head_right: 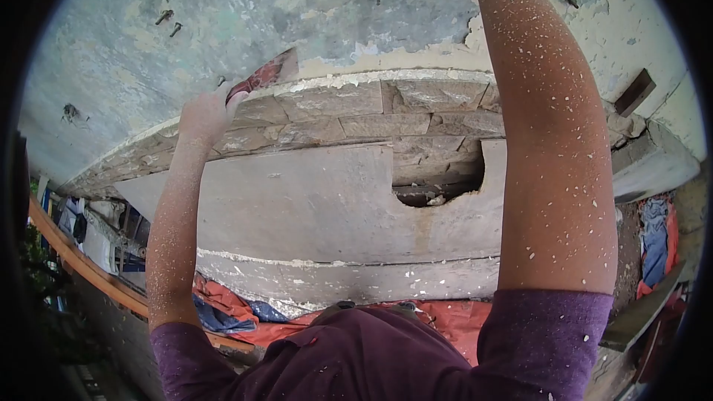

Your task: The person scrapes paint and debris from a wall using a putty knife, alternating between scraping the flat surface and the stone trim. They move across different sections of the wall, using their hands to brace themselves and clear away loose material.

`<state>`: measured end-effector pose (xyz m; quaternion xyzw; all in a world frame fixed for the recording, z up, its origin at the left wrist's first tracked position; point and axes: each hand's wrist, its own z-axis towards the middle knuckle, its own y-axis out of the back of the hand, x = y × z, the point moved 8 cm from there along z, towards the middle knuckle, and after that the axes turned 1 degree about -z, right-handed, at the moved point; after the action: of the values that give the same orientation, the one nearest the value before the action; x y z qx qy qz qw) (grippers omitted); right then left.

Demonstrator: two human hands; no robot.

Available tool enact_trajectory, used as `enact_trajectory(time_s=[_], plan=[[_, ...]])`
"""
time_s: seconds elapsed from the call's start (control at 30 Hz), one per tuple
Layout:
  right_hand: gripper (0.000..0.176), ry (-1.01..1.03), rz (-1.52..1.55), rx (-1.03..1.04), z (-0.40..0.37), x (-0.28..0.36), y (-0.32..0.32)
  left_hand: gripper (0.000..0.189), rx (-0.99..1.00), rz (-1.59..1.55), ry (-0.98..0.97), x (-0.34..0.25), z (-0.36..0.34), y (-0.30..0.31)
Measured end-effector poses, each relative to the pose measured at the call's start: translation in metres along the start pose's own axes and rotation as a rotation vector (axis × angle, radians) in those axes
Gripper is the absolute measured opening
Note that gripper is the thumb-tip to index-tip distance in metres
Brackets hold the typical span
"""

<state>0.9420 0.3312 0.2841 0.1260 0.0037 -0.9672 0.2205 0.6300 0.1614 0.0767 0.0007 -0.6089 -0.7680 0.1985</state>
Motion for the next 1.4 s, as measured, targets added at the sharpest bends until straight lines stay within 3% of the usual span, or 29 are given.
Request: enact_trajectory(time_s=[0.17, 0.53, 0.63, 0.7, 0.8, 0.87, 0.97, 1.07, 1.13, 1.33, 1.4], plan=[[0.072, -0.004, 0.0, -0.008, 0.003, -0.001, 0.001, 0.047, -0.047, -0.004, 0.03, 0.07, -0.002, -0.032], [0.075, 0.011, -0.062, 0.004, 0.003, 0.002, 0.0, 0.051, -0.065, -0.059, -0.006, 0.113, -0.004, -0.062], [0.078, 0.013, -0.057, 0.033, 0.004, 0.0, -0.001, 0.05, 0.008, -0.083, -0.046, 0.079, 0.016, -0.071], [0.078, 0.016, -0.082, 0.047, 0.005, 0.0, -0.001, 0.05, -0.072, -0.155, -0.159, 0.035, 0.023, -0.067], [0.077, 0.033, -0.102, 0.031, 0.005, 0.004, 0.001, 0.05, -0.074, -0.209, -0.129, 0.031, 0.014, -0.069], [0.077, 0.032, -0.092, 0.039, 0.006, 0.006, -0.002, 0.049, -0.032, -0.233, -0.075, 0.068, 0.005, -0.08], [0.08, -0.067, -0.091, 0.014, 0.004, 0.008, -0.004, 0.049, 0.016, -0.154, -0.002, 0.076, 0.004, -0.067], [0.088, -0.247, 0.011, 0.007, -0.013, 0.074, -0.017, 0.05, 0.028, -0.049, -0.062, 0.052, 0.017, -0.043], [0.082, -0.077, 0.054, 0.083, -0.027, 0.118, -0.02, 0.051, 0.07, 0.021, -0.046, 0.05, 0.013, -0.042], [0.077, -0.078, 0.107, 0.142, -0.049, 0.124, -0.013, 0.052, -0.037, -0.166, -0.013, 0.042, -0.003, -0.061], [0.076, -0.069, 0.12, 0.145, -0.084, 0.124, -0.017, 0.053, 0.083, -0.205, -0.055, 0.002, 0.012, -0.054]])
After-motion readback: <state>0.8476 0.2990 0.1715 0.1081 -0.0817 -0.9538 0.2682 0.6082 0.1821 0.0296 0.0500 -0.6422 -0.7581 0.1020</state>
